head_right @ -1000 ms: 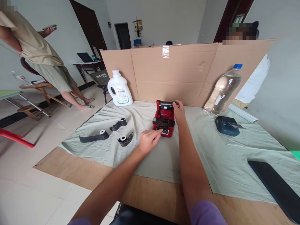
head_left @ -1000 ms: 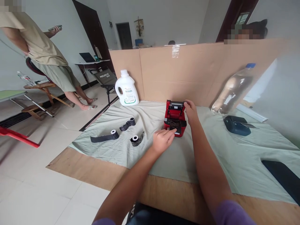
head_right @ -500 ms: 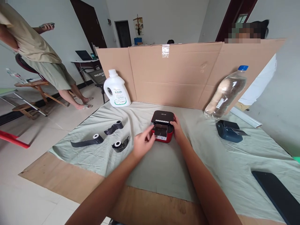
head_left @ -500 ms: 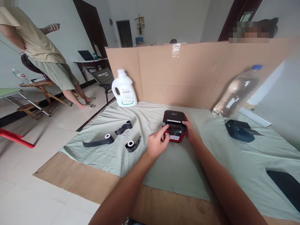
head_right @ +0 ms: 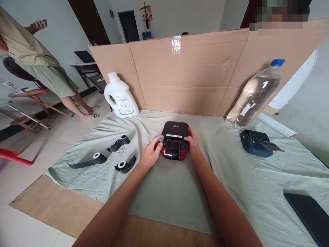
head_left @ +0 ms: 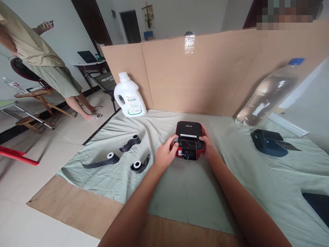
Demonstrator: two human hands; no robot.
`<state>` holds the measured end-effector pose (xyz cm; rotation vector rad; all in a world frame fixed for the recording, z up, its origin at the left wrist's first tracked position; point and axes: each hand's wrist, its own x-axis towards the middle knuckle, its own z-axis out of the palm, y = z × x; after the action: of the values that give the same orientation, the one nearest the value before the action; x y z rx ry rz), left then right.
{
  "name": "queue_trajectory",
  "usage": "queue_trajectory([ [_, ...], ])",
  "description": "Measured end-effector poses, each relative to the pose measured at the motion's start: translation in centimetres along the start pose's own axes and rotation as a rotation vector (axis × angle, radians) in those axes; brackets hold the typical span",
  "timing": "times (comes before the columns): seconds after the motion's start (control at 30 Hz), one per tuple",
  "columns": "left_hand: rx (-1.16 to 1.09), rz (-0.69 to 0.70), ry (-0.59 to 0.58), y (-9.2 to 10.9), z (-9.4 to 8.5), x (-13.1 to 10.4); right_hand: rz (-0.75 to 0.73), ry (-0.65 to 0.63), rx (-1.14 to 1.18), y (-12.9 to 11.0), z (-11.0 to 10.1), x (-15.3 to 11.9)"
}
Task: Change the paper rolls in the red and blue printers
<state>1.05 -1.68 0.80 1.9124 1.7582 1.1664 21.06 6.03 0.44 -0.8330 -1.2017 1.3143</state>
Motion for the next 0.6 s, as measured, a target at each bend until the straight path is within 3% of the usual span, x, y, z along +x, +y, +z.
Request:
queue_trajectory([
  [0.27, -0.016, 0.003, 0.018, 0.12, 0.31, -0.04, -0.021, 0.005, -0.052, 0.36, -0.16, -0.26],
  [0.6, -0.044, -0.014, -0.074, 0.65, -0.34, -0.38, 0.001, -0.025, 0.012, 0.6, -0.29, -0.47],
])
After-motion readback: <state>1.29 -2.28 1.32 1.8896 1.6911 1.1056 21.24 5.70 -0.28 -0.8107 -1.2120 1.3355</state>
